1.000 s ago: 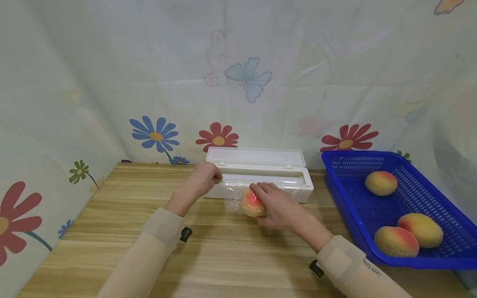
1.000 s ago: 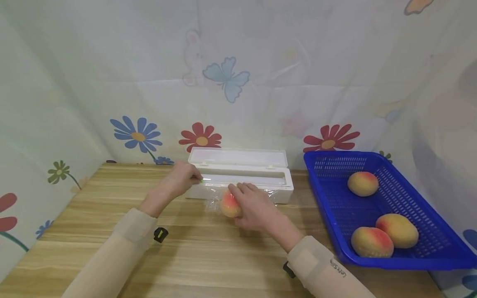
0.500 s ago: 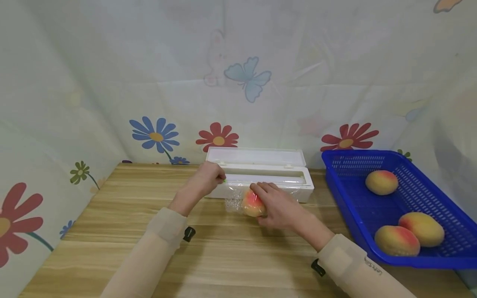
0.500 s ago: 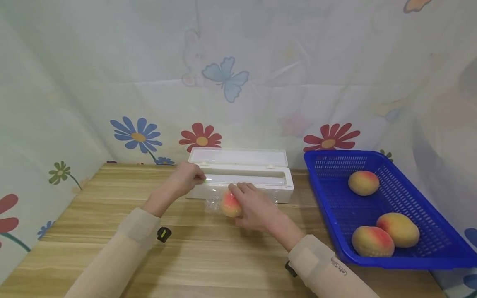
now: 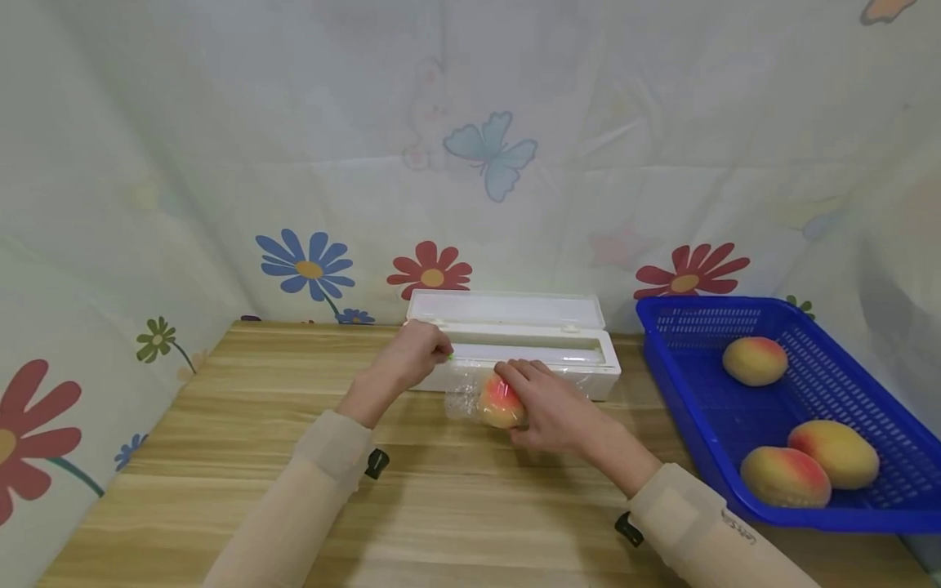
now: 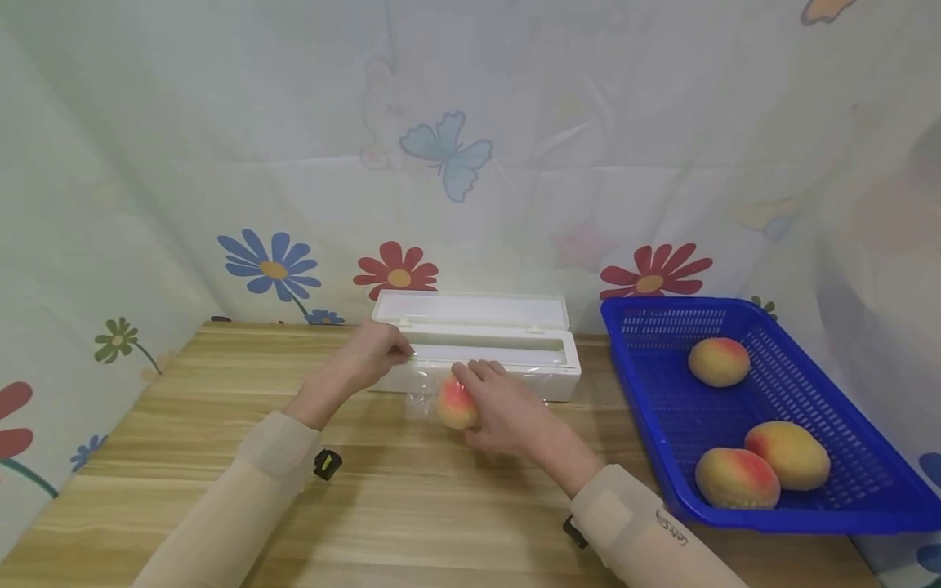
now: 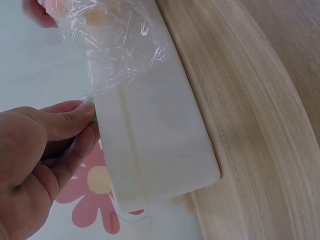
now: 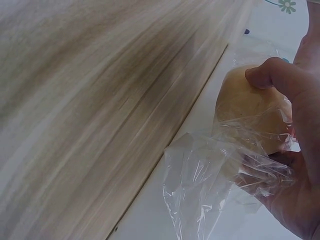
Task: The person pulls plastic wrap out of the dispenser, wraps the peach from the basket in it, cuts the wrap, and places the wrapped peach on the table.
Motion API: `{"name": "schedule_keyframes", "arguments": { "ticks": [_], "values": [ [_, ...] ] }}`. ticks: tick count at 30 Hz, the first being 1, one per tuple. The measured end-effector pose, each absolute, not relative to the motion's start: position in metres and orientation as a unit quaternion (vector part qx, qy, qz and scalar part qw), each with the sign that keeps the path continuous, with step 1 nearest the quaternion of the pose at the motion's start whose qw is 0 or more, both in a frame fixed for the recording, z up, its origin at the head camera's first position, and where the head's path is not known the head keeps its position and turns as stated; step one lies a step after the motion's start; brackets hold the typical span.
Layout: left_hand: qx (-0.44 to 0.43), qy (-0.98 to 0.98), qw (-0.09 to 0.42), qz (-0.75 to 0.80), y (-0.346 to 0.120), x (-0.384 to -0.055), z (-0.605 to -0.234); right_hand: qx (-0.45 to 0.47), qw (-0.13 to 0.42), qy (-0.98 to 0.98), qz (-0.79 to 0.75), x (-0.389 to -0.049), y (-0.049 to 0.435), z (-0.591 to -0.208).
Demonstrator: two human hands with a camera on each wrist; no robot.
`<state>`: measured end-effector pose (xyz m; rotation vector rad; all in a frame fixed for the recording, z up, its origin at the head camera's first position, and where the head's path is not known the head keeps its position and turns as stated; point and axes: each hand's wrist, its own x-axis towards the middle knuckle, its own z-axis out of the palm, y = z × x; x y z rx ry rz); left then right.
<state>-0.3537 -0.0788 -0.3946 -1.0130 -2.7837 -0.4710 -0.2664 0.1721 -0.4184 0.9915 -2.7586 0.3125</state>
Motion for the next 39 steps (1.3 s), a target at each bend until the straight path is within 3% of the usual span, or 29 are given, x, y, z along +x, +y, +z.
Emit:
{"name": "schedule_keyframes", "arguments": {
  "ticks": [17,29,39],
  "values": [
    [-0.367,-0.914,0.087,-0.153,-0.066,-0.355,-0.394,0.342,0.104,-0.928,0.105,-0.267,0.175,-0.419],
    [-0.318,-0.936,0.045,-0.146,-0.05,-0.353,-0.393,0.343,0.106,-0.929,0.088,-0.268,0.174,-0.42],
    [-0.338,-0.928,0.05,-0.147,-0.049,-0.355,-0.394,0.344,0.109,-0.929,0.084,-0.268,0.173,-0.42]
  ]
}}
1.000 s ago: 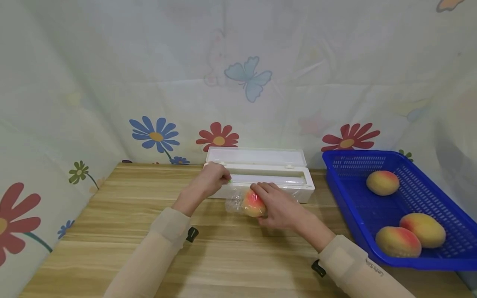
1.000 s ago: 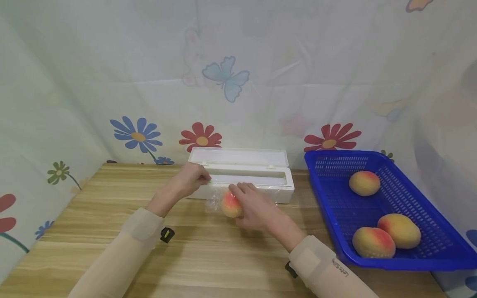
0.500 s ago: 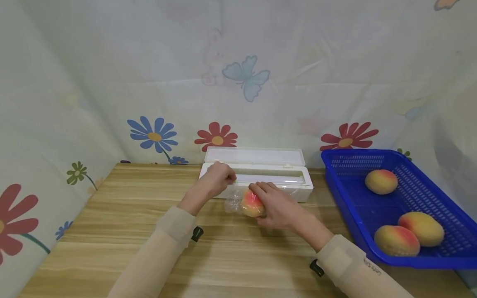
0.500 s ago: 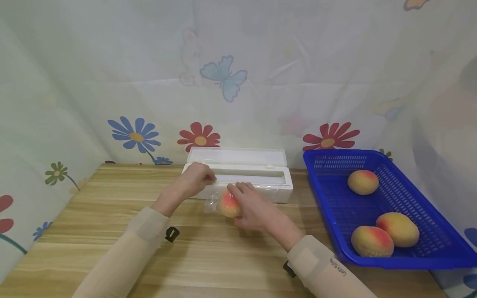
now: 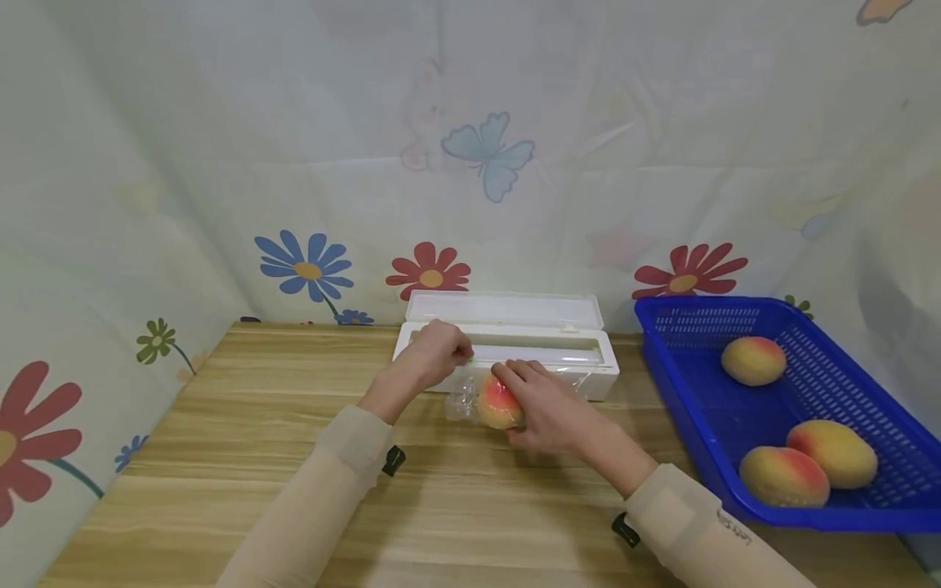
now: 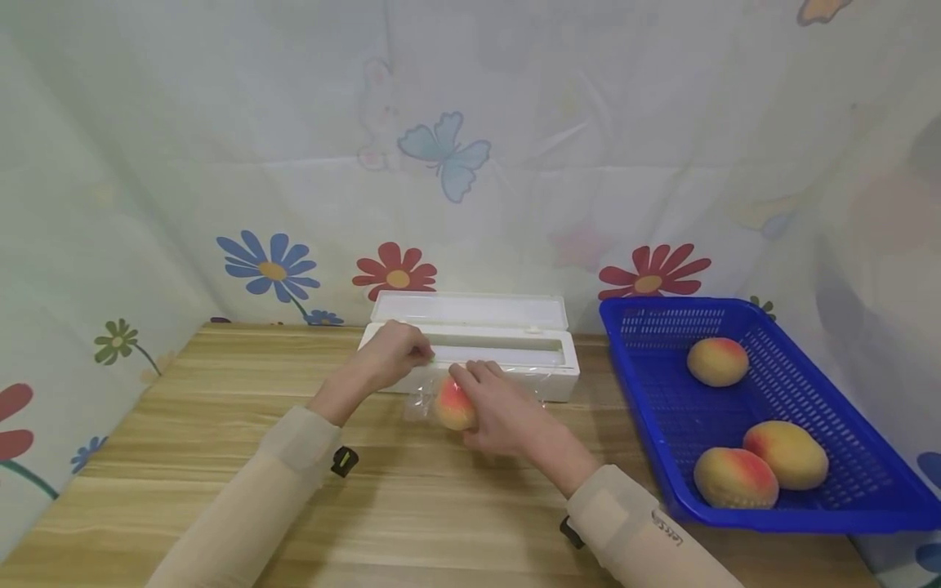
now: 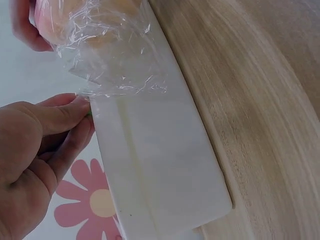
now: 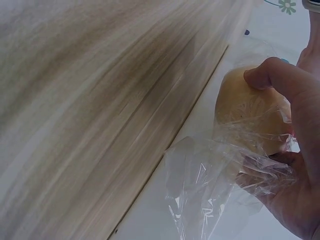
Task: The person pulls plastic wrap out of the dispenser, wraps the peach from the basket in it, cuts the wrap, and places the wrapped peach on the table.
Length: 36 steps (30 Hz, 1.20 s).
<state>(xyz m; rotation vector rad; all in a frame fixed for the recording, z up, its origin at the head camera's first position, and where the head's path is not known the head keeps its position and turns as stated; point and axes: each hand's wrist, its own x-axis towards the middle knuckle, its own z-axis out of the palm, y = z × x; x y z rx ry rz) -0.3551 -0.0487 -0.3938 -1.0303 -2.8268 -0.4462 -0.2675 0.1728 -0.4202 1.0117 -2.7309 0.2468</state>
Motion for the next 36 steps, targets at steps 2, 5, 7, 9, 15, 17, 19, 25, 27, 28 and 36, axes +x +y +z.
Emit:
{"name": "schedule_keyframes", "arguments": {
  "ticks": [2,5,7,9,15,17,19,25,27,28,36],
  "values": [
    [-0.338,-0.929,0.039,-0.149,-0.049,-0.355,-0.392,0.346,0.111,-0.928,0.086,-0.268,0.173,-0.421],
    [-0.347,-0.926,0.029,-0.147,-0.05,-0.357,-0.388,0.347,0.11,-0.927,0.089,-0.268,0.173,-0.421],
    [-0.361,-0.921,0.026,-0.144,-0.051,-0.358,-0.384,0.344,0.106,-0.928,0.09,-0.268,0.172,-0.421],
    [-0.369,-0.918,0.019,-0.142,-0.051,-0.359,-0.38,0.342,0.099,-0.93,0.092,-0.268,0.171,-0.421],
    [-0.376,-0.918,0.002,-0.128,-0.049,-0.362,-0.374,0.334,0.086,-0.934,0.09,-0.268,0.169,-0.421],
    [-0.382,-0.916,0.001,-0.123,-0.047,-0.364,-0.373,0.334,0.087,-0.934,0.089,-0.267,0.17,-0.42],
    [-0.388,-0.914,-0.002,-0.12,-0.045,-0.365,-0.372,0.335,0.09,-0.934,0.088,-0.267,0.171,-0.42],
    [-0.417,-0.902,-0.013,-0.108,-0.044,-0.369,-0.371,0.34,0.094,-0.931,0.091,-0.266,0.173,-0.421],
    [-0.419,-0.901,-0.019,-0.108,-0.044,-0.37,-0.371,0.339,0.09,-0.932,0.094,-0.266,0.173,-0.421],
    [-0.419,-0.901,-0.022,-0.11,-0.044,-0.37,-0.37,0.339,0.09,-0.932,0.095,-0.265,0.173,-0.42],
    [-0.418,-0.898,-0.033,-0.13,-0.046,-0.372,-0.37,0.343,0.094,-0.929,0.1,-0.266,0.172,-0.419]
  ]
}}
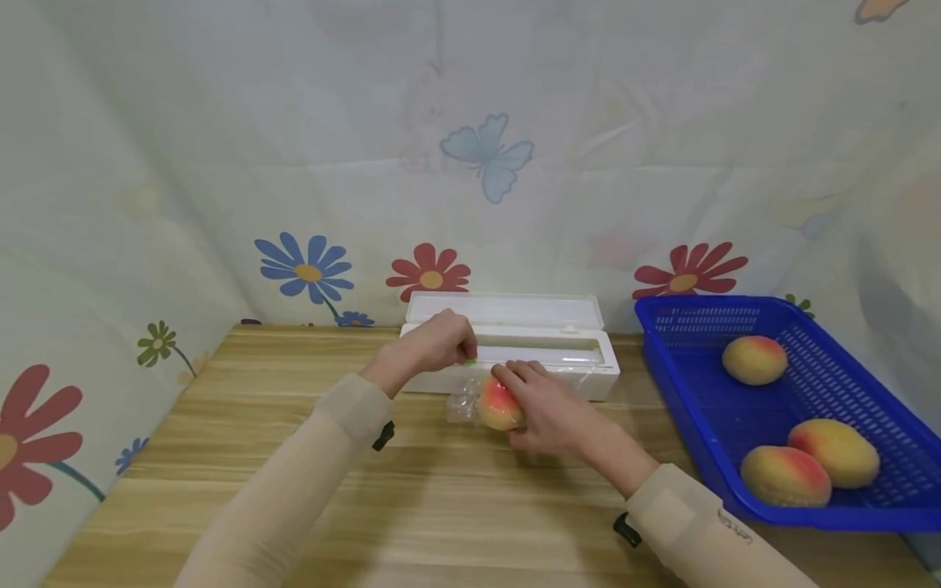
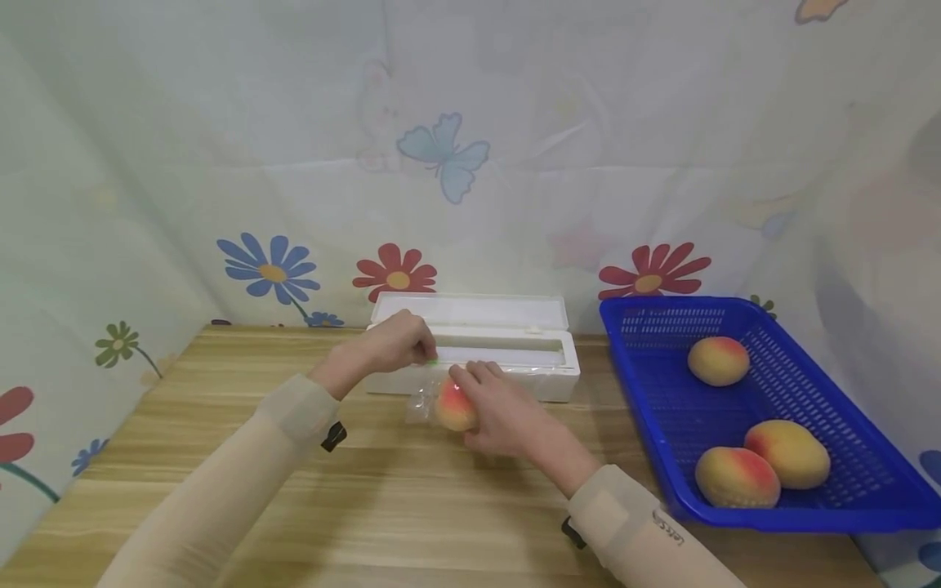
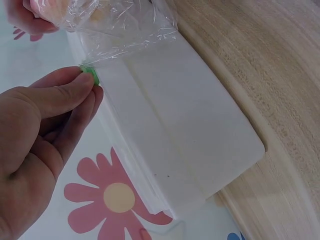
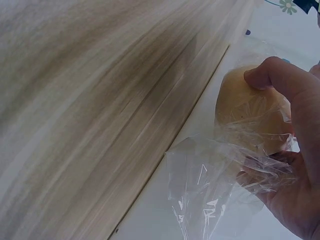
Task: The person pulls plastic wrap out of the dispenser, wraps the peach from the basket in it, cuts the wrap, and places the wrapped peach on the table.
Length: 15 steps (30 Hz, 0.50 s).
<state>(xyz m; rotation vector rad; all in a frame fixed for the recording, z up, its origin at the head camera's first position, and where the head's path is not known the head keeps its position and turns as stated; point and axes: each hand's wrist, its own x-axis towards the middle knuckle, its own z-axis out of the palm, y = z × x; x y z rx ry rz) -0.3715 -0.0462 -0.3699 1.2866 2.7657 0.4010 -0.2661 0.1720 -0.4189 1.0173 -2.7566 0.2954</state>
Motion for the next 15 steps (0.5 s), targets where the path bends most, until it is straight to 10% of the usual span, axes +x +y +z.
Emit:
{"name": "schedule_keyframes", "arguments": {
  "ticks": [15],
  "values": [
    [0.419,0.894,0.036,0.153,-0.0428,-0.3721,-0.3716,0.345,0.09,-0.929,0.103,-0.2672,0.1723,-0.419]
  ]
}}
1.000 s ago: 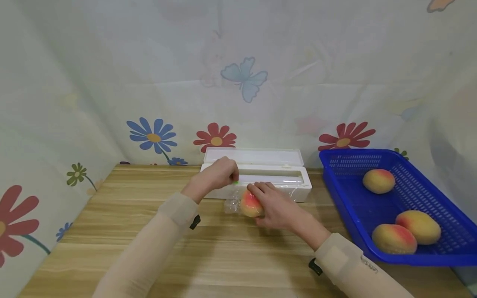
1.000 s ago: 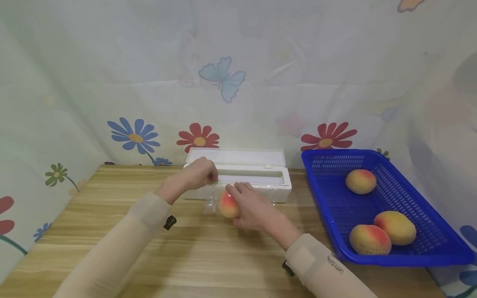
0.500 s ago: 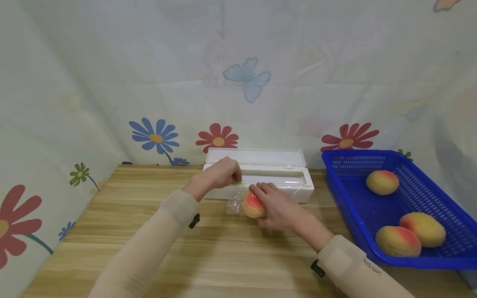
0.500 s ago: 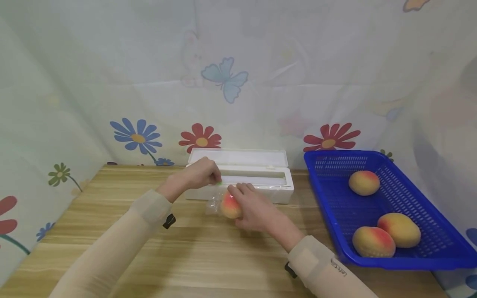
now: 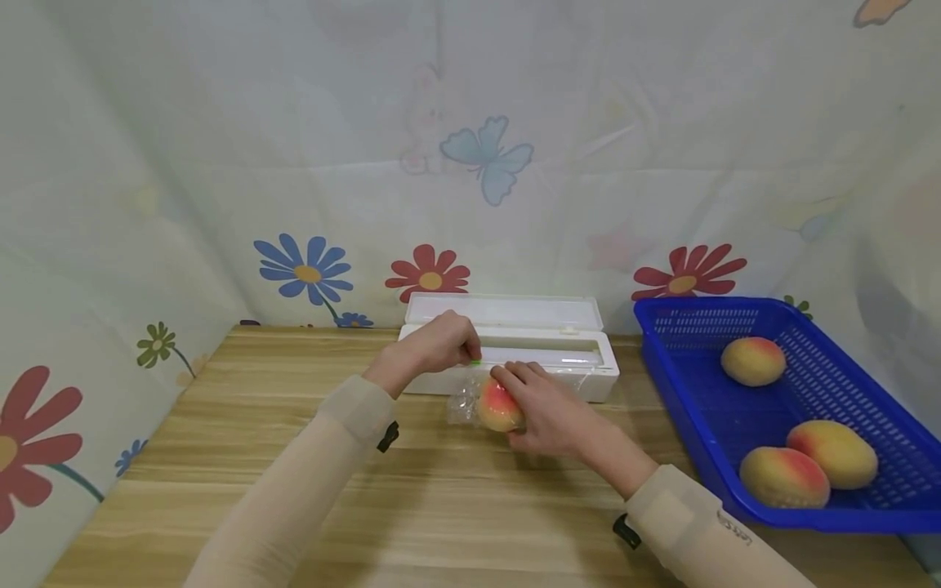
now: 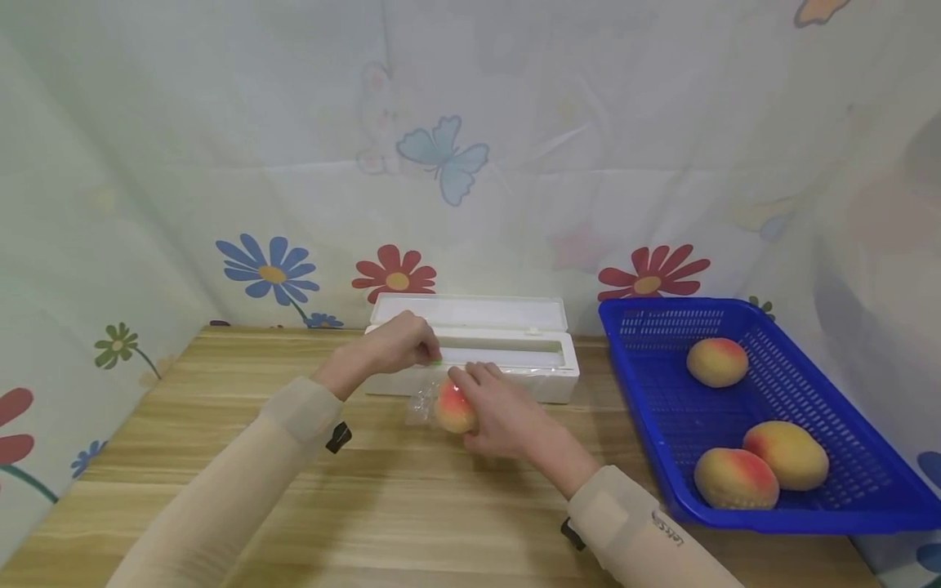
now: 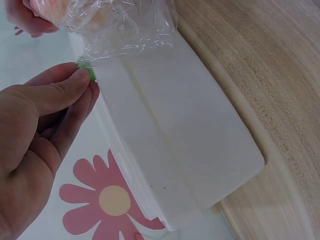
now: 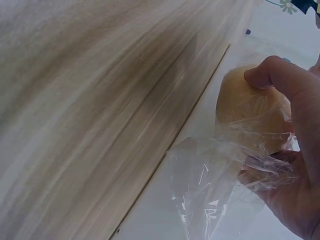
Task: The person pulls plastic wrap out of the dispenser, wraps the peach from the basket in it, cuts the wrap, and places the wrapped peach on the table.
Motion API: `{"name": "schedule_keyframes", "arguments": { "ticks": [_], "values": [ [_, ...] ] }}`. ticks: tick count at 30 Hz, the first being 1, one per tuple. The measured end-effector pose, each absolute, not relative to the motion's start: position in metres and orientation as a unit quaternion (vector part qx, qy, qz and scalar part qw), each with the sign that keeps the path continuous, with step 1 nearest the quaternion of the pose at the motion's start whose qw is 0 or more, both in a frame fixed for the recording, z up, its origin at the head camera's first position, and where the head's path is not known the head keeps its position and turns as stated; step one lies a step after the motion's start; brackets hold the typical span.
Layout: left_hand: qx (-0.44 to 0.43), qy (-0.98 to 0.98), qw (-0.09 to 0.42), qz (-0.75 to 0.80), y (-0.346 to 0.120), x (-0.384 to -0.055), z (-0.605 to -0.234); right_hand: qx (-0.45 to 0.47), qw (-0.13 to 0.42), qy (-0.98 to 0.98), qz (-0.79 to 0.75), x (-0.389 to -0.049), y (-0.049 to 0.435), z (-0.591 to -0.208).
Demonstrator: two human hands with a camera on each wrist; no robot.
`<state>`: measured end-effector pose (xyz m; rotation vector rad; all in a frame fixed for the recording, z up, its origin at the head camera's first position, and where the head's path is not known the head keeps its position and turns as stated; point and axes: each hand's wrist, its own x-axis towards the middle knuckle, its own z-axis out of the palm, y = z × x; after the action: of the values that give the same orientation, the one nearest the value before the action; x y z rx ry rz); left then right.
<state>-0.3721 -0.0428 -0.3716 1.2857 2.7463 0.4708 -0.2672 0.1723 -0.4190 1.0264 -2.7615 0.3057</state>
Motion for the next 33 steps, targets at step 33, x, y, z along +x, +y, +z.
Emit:
{"name": "schedule_keyframes", "arguments": {
  "ticks": [33],
  "values": [
    [0.396,0.906,0.033,0.141,-0.02,-0.365,-0.372,0.352,0.114,-0.924,0.094,-0.267,0.18,-0.425]
  ]
}}
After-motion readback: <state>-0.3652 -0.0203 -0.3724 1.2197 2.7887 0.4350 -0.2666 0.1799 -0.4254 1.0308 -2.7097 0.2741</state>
